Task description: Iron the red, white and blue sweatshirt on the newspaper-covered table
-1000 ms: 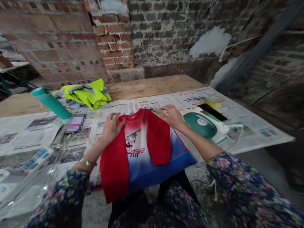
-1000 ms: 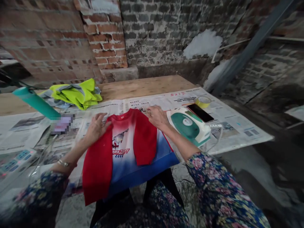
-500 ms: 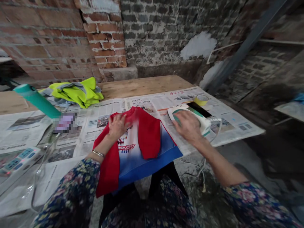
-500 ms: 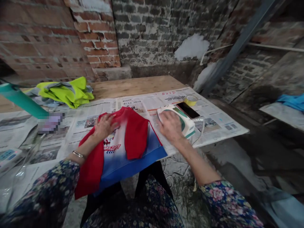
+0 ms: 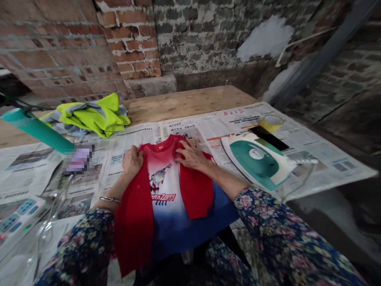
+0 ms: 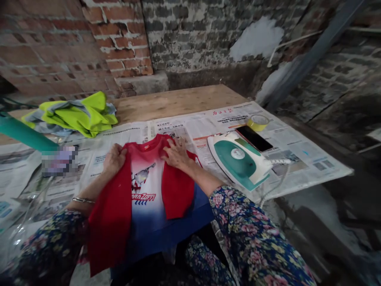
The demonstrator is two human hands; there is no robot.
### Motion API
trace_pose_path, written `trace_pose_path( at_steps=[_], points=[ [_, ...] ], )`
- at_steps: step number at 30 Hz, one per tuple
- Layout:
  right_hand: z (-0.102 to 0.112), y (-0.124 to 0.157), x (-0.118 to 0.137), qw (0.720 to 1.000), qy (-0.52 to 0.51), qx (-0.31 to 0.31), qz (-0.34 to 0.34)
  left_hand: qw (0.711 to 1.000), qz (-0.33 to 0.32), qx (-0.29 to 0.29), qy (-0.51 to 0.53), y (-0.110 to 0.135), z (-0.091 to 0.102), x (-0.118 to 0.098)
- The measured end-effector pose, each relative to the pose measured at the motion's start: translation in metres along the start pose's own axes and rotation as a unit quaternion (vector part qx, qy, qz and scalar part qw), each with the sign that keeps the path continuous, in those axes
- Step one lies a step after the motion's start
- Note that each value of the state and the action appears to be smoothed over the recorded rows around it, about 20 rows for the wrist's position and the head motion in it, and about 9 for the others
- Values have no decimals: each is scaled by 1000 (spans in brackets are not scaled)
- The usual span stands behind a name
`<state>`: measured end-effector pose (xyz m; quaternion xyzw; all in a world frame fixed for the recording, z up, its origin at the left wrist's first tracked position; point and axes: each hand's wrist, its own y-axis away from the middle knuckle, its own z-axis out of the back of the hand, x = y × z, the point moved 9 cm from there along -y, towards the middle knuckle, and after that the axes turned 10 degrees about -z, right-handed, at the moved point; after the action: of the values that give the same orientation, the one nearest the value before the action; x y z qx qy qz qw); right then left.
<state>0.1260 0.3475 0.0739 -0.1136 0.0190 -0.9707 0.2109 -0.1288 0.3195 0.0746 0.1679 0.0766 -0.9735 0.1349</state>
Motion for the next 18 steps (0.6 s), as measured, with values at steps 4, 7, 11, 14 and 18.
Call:
trace_pose_path(
  at_steps=[4,7,11,14,18],
  points=[
    [-5,-12,-30,998,21,-17,-49,999,-19,-24,21,-21,3,-8],
    [-5,-20,-49,997,24,-21,-66,999,-23,-28,31,-34,1,-15],
    [0,-21,-48,997,-5,5,-75,999,-27,-35,5,-34,3,-19],
    [35,2,-42,998,-25,-47,-44,991,-109,-63,-51,-13,10,-31],
    [114,68,-74,970,40,-229,-68,929,-353,34,-103,54,-22,-66]
  ],
)
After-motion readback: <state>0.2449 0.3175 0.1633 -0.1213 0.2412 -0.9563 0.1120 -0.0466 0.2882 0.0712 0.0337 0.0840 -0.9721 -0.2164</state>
